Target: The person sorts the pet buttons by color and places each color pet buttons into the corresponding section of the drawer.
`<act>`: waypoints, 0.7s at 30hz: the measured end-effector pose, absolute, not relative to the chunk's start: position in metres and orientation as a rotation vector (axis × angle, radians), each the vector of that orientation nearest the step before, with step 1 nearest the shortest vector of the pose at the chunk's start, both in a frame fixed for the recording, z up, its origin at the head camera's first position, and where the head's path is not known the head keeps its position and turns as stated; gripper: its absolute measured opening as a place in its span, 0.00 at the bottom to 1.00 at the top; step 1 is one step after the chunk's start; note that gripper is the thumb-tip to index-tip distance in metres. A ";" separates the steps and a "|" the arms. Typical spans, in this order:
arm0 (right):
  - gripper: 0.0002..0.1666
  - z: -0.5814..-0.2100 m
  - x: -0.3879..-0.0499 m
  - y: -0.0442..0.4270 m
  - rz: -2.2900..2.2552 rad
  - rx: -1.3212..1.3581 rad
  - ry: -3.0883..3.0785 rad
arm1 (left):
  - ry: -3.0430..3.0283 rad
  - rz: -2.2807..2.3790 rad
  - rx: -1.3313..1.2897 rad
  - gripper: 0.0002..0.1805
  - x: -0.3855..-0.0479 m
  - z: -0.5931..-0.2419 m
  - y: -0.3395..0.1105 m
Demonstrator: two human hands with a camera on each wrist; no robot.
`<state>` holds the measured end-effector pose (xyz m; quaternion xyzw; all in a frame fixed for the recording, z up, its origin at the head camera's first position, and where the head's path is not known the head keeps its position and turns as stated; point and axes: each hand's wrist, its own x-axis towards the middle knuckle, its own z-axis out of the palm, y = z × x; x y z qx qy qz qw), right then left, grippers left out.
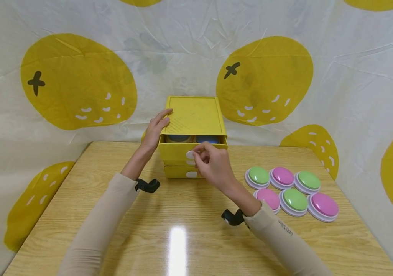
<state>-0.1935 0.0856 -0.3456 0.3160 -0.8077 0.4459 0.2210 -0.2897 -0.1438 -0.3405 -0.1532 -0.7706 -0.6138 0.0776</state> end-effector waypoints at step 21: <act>0.02 -0.342 -0.211 0.083 1.251 0.849 -2.272 | -2.323 -1.840 -0.441 0.29 -0.290 -0.340 -0.144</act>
